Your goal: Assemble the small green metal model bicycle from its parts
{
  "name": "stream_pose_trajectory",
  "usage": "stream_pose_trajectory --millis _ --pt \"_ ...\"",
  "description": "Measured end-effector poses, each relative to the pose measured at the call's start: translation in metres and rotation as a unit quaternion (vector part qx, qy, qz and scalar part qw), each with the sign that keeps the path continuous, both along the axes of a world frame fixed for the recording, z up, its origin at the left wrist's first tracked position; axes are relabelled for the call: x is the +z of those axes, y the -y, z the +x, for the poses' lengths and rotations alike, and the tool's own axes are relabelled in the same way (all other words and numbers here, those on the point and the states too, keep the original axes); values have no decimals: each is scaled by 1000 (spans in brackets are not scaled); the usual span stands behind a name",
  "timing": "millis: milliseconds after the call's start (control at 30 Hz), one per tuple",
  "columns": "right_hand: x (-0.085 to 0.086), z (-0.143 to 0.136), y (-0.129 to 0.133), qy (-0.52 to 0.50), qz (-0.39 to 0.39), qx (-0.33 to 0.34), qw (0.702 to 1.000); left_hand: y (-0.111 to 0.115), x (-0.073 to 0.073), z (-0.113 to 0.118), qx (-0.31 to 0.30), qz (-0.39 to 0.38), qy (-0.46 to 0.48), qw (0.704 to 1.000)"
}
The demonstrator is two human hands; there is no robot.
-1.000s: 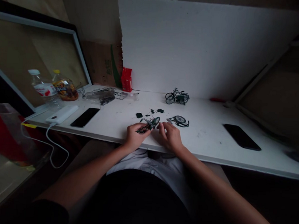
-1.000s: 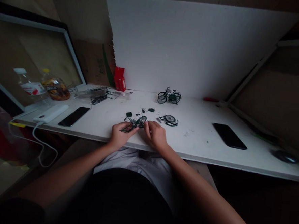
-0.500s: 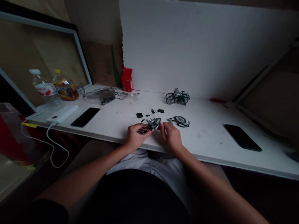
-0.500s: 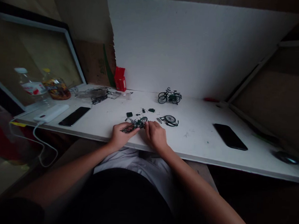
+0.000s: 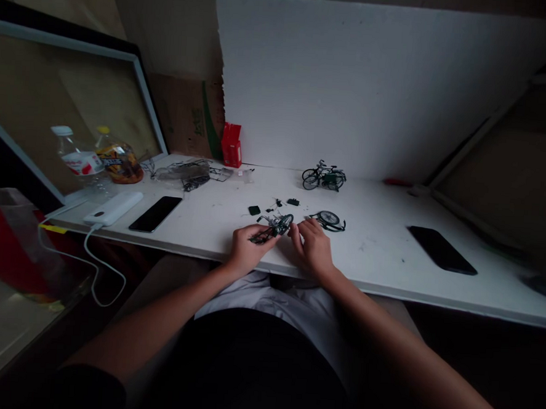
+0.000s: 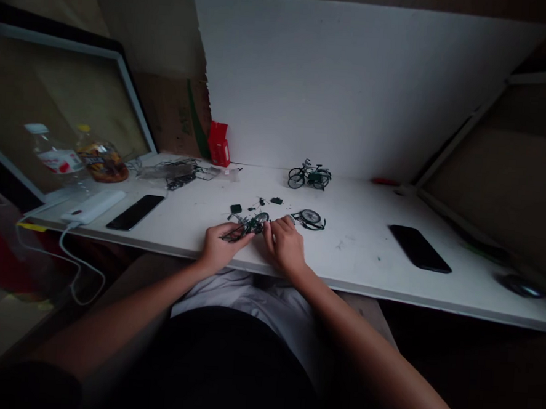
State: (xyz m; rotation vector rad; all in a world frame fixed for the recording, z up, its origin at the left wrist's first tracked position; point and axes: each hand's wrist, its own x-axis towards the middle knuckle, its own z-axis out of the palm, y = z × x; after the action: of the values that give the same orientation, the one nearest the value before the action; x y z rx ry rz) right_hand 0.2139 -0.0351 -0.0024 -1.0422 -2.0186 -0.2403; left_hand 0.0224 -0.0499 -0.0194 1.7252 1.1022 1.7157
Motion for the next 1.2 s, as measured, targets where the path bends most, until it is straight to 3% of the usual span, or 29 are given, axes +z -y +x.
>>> stream_pose_trajectory --millis 567,767,933,1100,1200 --pt "2 -1 2 -18 -13 21 1000 3 4 0 28 31 -14 999" --pt "-3 2 -6 -69 -52 20 996 3 5 -2 -8 32 -29 999" --pt "-1 6 -9 -202 -83 95 971 2 4 -3 0 28 -23 999" --pt "-1 8 -13 -185 -125 173 959 2 4 -4 10 41 -38 998" --pt "-4 10 -16 -195 -146 184 952 2 5 -5 4 44 -44 998"
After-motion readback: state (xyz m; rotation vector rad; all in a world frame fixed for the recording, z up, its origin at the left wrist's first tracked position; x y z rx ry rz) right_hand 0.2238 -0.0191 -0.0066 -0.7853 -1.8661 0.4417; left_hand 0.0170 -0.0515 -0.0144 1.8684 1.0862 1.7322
